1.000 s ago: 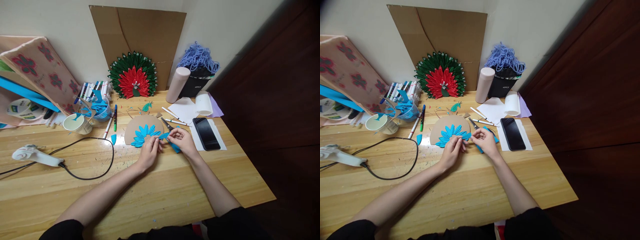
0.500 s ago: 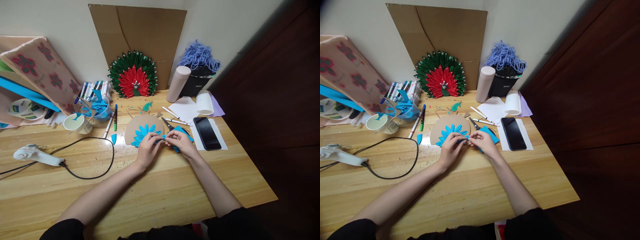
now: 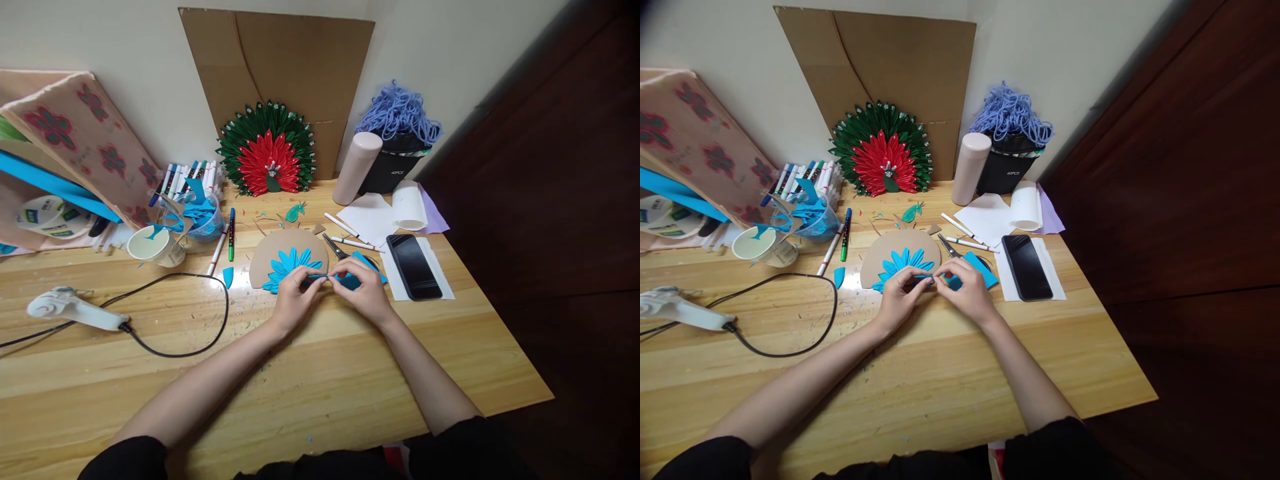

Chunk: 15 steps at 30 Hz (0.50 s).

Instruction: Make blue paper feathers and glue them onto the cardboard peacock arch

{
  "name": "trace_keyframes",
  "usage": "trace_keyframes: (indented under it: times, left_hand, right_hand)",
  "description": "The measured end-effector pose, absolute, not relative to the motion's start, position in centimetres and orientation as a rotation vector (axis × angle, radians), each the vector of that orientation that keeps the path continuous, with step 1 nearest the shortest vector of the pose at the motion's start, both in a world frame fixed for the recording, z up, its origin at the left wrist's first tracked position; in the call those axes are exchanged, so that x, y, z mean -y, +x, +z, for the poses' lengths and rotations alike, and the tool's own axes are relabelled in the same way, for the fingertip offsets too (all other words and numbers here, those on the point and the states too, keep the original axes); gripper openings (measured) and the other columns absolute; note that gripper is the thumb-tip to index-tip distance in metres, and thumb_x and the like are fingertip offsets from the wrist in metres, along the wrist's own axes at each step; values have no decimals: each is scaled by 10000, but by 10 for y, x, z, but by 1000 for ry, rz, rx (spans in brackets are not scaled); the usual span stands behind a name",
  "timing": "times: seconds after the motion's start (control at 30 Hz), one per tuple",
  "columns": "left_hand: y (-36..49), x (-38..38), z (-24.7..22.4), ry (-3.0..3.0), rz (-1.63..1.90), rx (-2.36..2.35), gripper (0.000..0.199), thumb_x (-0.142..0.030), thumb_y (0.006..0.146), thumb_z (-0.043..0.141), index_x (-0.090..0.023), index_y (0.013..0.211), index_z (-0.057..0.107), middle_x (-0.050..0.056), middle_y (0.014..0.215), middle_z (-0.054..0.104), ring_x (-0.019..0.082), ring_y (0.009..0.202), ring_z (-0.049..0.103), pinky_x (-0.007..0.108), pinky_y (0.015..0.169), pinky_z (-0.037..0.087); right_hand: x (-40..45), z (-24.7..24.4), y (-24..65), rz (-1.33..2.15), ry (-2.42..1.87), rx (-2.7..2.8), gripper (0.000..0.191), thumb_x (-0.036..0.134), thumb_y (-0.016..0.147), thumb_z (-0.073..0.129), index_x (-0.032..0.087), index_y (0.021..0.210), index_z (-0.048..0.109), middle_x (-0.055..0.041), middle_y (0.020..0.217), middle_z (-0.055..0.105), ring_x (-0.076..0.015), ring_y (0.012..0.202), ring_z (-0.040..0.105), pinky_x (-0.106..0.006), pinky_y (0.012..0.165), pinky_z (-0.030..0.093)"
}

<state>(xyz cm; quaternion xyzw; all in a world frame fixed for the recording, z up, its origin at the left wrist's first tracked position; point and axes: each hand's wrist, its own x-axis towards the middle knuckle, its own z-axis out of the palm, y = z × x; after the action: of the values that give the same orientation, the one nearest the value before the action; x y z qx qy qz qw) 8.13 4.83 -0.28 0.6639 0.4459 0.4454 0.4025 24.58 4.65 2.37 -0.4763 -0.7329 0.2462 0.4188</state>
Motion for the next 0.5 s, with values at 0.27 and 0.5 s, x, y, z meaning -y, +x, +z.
trace_keyframes:
  times: [0.27, 0.5]
  left_hand:
    - [83, -49, -4, 1716, 1077, -1136, 169, -309, 845, 557, -166, 846, 648, 62, 819, 654, 172, 772, 584, 285, 709, 446]
    - [83, -47, -2, 1671, 1056, -1117, 159, -272, 846, 532, -156, 837, 640, 62, 821, 640, 172, 777, 572, 283, 713, 442]
  right_hand:
    - [-46, 23, 247, 572, -1176, 1867, 98, 149, 785, 590, 219, 818, 651, -26, 801, 644, -172, 784, 601, -312, 736, 484]
    - [-44, 16, 250, 282, -1072, 2034, 135, 116, 793, 570, 208, 862, 641, -49, 798, 662, -176, 754, 612, -309, 702, 507]
